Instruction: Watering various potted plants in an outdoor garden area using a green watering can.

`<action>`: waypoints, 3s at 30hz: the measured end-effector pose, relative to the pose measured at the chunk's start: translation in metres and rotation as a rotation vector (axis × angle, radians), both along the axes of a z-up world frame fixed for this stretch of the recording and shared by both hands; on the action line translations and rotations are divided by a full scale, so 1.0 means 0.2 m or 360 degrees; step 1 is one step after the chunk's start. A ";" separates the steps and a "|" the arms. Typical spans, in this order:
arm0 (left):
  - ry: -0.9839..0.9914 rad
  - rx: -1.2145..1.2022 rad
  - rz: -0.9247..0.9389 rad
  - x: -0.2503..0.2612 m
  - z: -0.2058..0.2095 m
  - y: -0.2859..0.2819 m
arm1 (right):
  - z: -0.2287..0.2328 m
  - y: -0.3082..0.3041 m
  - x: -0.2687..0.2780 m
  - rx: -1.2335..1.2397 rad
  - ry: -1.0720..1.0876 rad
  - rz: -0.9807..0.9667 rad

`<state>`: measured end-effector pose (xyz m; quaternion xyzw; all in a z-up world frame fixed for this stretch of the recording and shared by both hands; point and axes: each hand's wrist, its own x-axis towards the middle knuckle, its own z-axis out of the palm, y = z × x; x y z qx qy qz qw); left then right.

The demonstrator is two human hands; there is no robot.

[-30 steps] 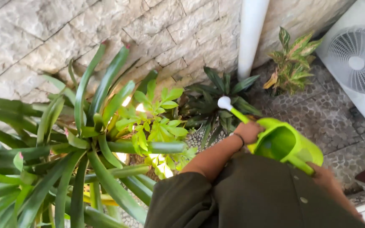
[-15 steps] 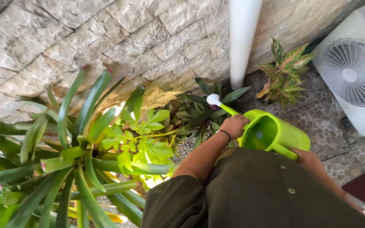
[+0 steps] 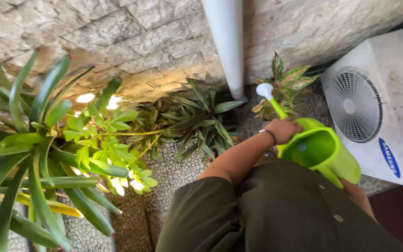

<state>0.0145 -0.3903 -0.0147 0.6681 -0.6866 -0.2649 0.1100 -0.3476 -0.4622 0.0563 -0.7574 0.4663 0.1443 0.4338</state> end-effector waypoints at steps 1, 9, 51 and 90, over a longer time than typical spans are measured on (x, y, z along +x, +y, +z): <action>0.0010 0.0007 0.0001 -0.07 0.01 -0.06 | 0.09 0.00 -0.03 0.0007 0.0010 0.0001; 0.0263 0.0351 -0.0035 -0.22 -0.04 -0.25 | -0.20 -0.36 -0.28 -0.0296 0.0231 0.0245; 0.0156 0.0358 0.0842 0.39 0.00 0.97 | -0.62 -0.08 0.68 0.0078 -0.0341 0.0957; -0.0059 0.0265 0.0938 0.04 -0.28 0.45 | -0.61 -0.33 0.70 -0.0044 0.0164 0.0871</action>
